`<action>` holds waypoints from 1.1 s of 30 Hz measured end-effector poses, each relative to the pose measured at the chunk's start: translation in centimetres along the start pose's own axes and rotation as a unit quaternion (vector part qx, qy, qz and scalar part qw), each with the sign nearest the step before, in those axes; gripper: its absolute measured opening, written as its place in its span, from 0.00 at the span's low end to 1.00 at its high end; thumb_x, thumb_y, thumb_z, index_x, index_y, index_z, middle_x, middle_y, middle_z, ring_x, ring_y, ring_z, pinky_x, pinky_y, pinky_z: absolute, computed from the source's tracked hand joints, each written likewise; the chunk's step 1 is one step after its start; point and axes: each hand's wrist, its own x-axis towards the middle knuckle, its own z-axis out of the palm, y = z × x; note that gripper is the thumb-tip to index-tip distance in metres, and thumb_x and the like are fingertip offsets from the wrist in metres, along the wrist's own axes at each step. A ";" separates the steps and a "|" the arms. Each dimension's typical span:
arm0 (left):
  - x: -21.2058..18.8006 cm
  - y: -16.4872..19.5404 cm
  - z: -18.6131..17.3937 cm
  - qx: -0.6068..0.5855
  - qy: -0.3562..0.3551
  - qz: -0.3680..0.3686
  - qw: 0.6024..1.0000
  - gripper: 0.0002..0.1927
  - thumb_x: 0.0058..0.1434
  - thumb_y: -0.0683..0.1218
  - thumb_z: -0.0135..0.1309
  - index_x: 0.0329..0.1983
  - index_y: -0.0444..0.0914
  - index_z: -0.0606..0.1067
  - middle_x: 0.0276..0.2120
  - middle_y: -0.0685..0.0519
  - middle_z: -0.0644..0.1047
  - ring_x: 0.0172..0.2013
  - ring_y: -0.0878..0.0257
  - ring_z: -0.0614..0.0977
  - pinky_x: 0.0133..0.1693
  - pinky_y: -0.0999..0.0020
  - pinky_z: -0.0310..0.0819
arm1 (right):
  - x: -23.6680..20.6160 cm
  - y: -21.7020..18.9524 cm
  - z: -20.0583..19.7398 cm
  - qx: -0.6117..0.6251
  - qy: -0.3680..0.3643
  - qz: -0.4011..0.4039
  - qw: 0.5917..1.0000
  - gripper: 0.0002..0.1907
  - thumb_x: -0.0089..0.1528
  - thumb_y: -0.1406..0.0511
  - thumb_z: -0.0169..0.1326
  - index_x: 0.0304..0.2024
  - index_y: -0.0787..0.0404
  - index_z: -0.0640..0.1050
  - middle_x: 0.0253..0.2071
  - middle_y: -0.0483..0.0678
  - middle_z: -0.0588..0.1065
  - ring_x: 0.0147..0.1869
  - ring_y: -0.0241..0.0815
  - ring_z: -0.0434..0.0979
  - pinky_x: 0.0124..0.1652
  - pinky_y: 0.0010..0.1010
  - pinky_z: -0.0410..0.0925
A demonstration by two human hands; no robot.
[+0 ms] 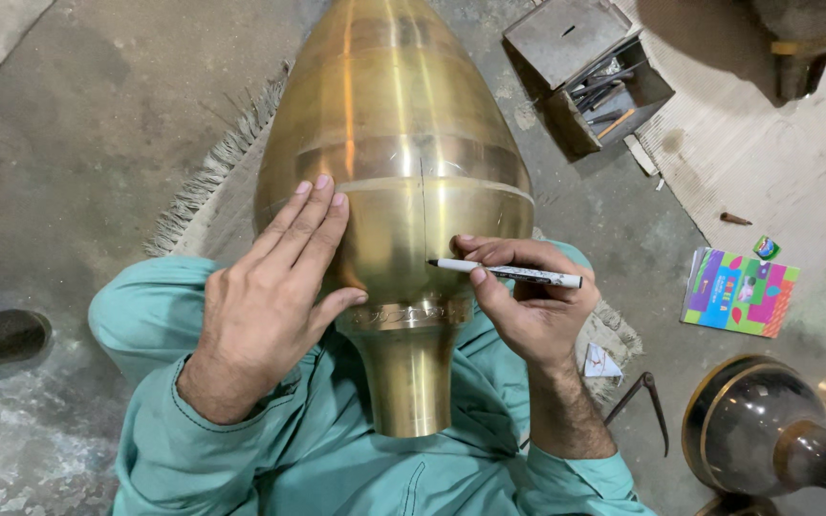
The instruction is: The person sits cross-legged on the floor holding a large brass vessel on their lap and hammers along its seam with a mallet, steadying a punch with the other hand. They then take a marker from a toolbox and draw a line along the vessel's surface.
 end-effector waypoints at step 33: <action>0.0 -0.3 0.2 0.012 0.004 0.017 1.000 0.47 0.49 0.54 0.69 0.71 0.38 0.65 0.71 0.47 0.65 0.69 0.54 0.68 0.55 0.57 0.75 | -3.8 3.3 0.5 0.019 0.060 -0.106 0.992 0.06 0.64 0.77 0.58 0.43 0.70 0.75 0.44 0.58 0.79 0.52 0.53 0.83 0.60 0.51 0.76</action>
